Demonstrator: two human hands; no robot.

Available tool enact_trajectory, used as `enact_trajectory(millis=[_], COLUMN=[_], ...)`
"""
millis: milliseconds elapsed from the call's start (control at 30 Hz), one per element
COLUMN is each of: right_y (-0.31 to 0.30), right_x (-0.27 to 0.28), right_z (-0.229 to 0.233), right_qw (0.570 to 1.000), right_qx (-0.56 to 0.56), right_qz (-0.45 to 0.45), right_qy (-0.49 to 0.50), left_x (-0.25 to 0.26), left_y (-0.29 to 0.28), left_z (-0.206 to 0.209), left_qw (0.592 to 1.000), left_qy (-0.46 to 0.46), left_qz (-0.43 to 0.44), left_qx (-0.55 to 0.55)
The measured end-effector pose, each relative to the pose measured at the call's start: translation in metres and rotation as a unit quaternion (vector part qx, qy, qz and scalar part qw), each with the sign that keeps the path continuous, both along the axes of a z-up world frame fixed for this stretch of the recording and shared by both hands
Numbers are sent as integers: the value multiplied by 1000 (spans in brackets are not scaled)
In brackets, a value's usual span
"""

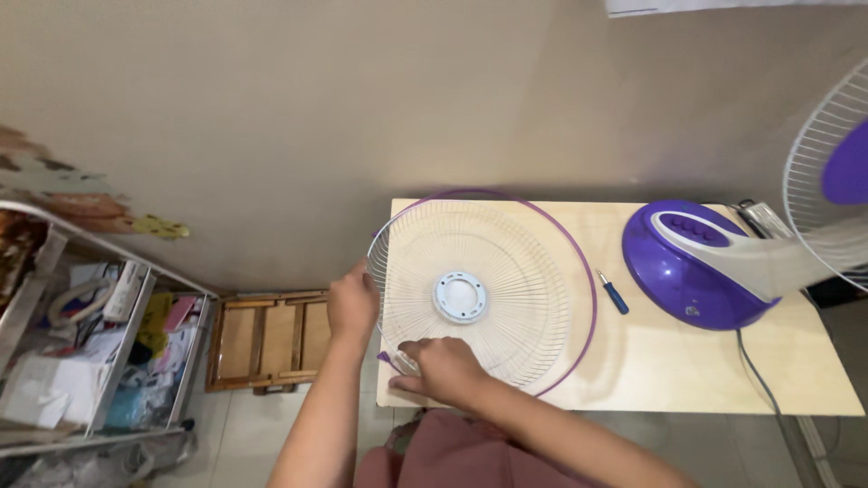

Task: The person assembles a table fan by attaching the front grille to the fan head, securing the central hub with a screwdriver, and then fitting the rear grille. The fan is placed on a table in a room with a calendar on the wall.

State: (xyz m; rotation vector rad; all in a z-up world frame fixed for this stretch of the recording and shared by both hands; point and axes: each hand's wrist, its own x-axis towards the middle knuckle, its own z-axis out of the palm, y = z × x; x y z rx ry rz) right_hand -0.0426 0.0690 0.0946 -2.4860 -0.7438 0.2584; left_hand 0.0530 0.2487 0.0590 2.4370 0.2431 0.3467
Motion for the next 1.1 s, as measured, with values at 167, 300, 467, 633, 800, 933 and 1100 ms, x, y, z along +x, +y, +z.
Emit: enact_trajectory(millis=[167, 300, 467, 633, 800, 933, 1100], right_y=[1, -5, -15, -19, -30, -50, -90], right_x=[-10, -9, -11, -9, -2, 5, 17], right_z=[-6, -2, -4, -17, -25, -27, -33], right_qw=[991, 983, 985, 989, 995, 990, 943], right_qx=[13, 59, 62, -24, -30, 26, 142], right_qz=[-32, -43, -48, -36, -50, -126, -298], right_qy=[-130, -170, -153, -141, -80, -54, -34], left_x=[15, 24, 32, 34, 31, 28, 26], left_y=[-11, -23, -22, -15, -20, -24, -25], left_z=[41, 59, 39, -1, -12, -6, -11], left_qw=[999, 998, 991, 991, 989, 989, 987], left_qy=[-18, 1, 106, 100, 141, 145, 153], left_qz=[-14, -12, -40, -72, -21, -12, -17], left_qx=[38, 57, 71, 55, 40, 34, 40])
